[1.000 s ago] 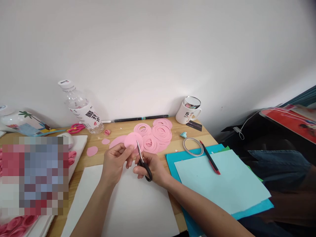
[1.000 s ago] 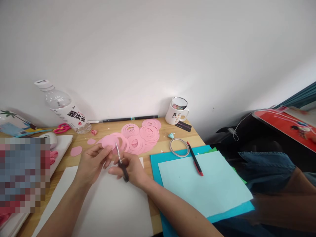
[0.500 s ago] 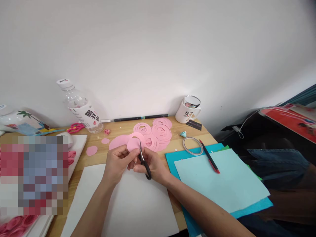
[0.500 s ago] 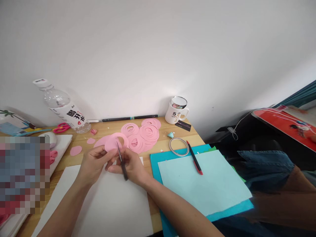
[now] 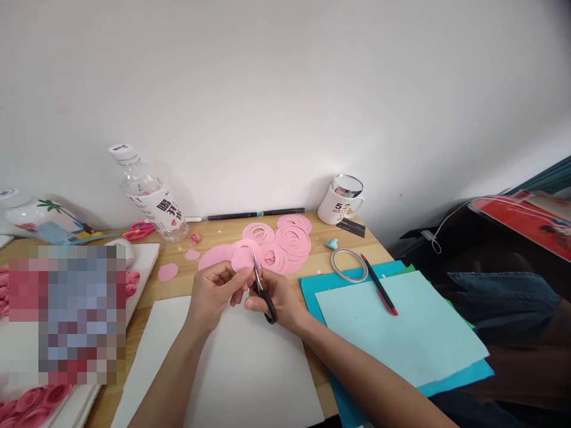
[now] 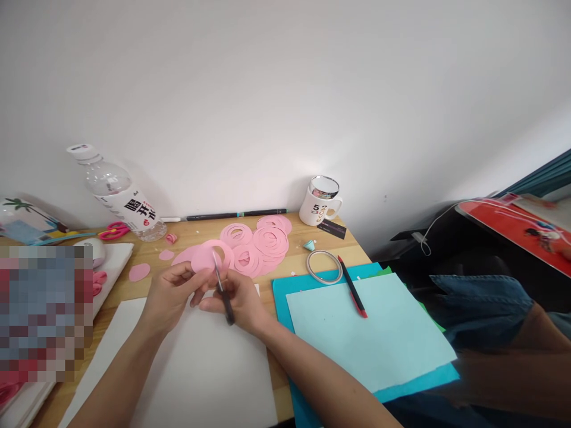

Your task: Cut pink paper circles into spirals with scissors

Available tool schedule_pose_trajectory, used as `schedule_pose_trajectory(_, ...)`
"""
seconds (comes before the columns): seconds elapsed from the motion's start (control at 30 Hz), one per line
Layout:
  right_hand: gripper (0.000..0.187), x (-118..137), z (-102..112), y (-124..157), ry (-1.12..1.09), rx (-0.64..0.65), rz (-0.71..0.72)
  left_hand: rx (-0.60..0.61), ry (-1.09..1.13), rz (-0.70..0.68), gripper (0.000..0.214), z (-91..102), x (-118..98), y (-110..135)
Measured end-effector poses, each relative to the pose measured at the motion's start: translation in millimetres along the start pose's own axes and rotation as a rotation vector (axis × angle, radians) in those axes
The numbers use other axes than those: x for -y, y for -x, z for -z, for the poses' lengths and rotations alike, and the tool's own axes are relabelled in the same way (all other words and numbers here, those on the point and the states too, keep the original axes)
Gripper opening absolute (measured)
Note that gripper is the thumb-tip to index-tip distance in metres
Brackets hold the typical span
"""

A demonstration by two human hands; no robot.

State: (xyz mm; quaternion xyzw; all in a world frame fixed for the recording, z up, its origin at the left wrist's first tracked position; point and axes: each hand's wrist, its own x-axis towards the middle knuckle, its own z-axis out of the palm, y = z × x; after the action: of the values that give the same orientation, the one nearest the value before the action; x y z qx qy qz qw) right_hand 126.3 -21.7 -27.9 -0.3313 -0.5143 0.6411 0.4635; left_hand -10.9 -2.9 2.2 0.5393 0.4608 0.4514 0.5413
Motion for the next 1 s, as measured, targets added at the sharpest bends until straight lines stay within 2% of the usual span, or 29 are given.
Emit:
schedule_pose_trajectory(0.73, 0.047, -3.2, 1.0, 1.0, 0.027, -0.096, -0.112, -0.052, 0.133, -0.001, 0.019, 3.4, 2.0, -3.6)
schedule_pose_trajectory(1.0, 0.046, -3.0, -1.4, 2.5, 0.026, -0.103, -0.139, -0.136, 0.189, -0.015, 0.014, 2.8, -2.7, -4.1)
